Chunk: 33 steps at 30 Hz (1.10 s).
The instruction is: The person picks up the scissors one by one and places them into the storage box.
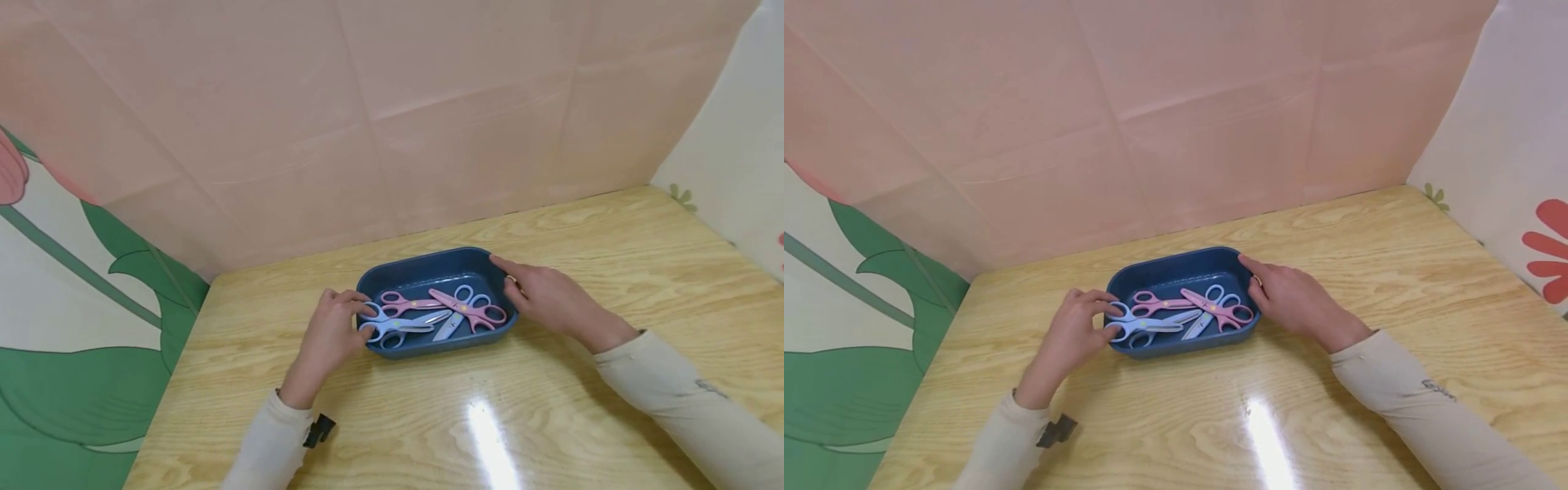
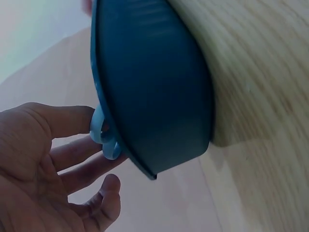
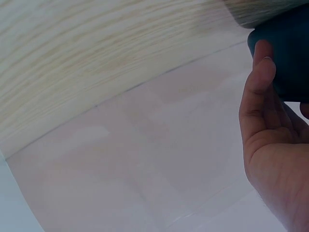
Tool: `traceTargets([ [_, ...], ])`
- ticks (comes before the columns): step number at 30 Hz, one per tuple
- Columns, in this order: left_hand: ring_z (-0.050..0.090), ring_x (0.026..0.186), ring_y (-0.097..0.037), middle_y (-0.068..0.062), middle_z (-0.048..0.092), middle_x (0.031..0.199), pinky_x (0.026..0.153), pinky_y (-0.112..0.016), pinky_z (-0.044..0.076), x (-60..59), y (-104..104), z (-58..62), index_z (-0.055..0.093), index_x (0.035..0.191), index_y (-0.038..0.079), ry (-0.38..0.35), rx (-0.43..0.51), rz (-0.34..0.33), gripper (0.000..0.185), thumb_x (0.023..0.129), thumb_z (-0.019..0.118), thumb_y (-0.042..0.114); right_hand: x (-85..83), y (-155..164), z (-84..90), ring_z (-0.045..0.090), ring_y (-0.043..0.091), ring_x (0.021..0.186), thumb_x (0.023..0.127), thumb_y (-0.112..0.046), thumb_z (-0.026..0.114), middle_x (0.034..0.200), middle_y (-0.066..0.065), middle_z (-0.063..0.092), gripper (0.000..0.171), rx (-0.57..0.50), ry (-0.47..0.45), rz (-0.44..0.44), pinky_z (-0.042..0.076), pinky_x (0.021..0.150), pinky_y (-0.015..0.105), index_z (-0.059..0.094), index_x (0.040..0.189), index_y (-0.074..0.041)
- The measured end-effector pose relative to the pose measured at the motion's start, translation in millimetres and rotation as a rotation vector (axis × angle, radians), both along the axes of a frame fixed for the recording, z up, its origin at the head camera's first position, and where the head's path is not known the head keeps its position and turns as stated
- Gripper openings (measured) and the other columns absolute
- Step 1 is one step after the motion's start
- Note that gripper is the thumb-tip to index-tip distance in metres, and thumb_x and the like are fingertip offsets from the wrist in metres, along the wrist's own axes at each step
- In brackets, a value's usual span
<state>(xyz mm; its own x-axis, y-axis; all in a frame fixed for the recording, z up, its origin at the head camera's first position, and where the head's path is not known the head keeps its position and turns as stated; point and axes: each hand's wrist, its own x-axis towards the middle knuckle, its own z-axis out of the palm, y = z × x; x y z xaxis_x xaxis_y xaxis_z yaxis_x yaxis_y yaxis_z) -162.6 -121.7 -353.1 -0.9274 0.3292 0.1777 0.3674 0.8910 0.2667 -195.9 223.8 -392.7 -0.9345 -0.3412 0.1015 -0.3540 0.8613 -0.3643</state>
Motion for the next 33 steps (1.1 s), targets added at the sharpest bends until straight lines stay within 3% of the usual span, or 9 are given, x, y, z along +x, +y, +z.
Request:
traceTargets([
  [11, 0.050, 0.097, -0.027, -0.006, 0.070, 0.116, 0.081, -0.035, 0.044, -1.2, 9.0, -10.6, 0.081, 0.091, 0.014, 0.070, -0.044, -0.011, 0.014, 0.078, 0.083, 0.017, 0.4, -0.6, 0.1, 0.040, 0.012, 0.051, 0.103, -0.021, 0.042, 0.068, 0.003, 0.043, 0.051, 0.001, -0.006, -0.002, 0.035, 0.047, 0.025, 0.040, 0.152, -0.008],
  [18, 0.048, 0.098, -0.026, -0.005, 0.069, 0.115, 0.082, -0.036, 0.043, -4.6, 11.0, -17.9, 0.081, 0.092, 0.015, 0.034, -0.032, 0.010, 0.014, 0.079, 0.083, 0.018, 0.6, -0.4, 0.4, 0.041, 0.012, 0.052, 0.103, -0.021, 0.042, 0.069, 0.003, 0.045, 0.051, -0.007, -0.009, 0.000, 0.035, 0.047, 0.025, 0.041, 0.152, -0.008],
  [25, 0.047, 0.099, -0.025, -0.005, 0.069, 0.117, 0.079, -0.036, 0.041, -6.1, 11.3, -22.3, 0.082, 0.095, 0.018, 0.050, -0.045, -0.002, 0.013, 0.082, 0.082, 0.021, 0.3, -1.0, 0.1, 0.040, 0.012, 0.052, 0.103, -0.021, 0.042, 0.069, 0.003, 0.046, 0.051, -0.009, -0.001, 0.002, 0.035, 0.048, 0.025, 0.041, 0.152, -0.007],
  [33, 0.049, 0.110, -0.028, -0.006, 0.065, 0.125, 0.089, -0.043, 0.043, -4.0, 4.9, -18.0, 0.079, 0.105, 0.015, 0.027, 0.051, 0.045, 0.020, 0.086, 0.078, 0.022, -1.1, -2.5, -0.8, 0.040, 0.012, 0.052, 0.103, -0.021, 0.041, 0.068, 0.003, 0.045, 0.050, -0.011, 0.010, 0.008, 0.035, 0.048, 0.025, 0.041, 0.151, -0.007],
])
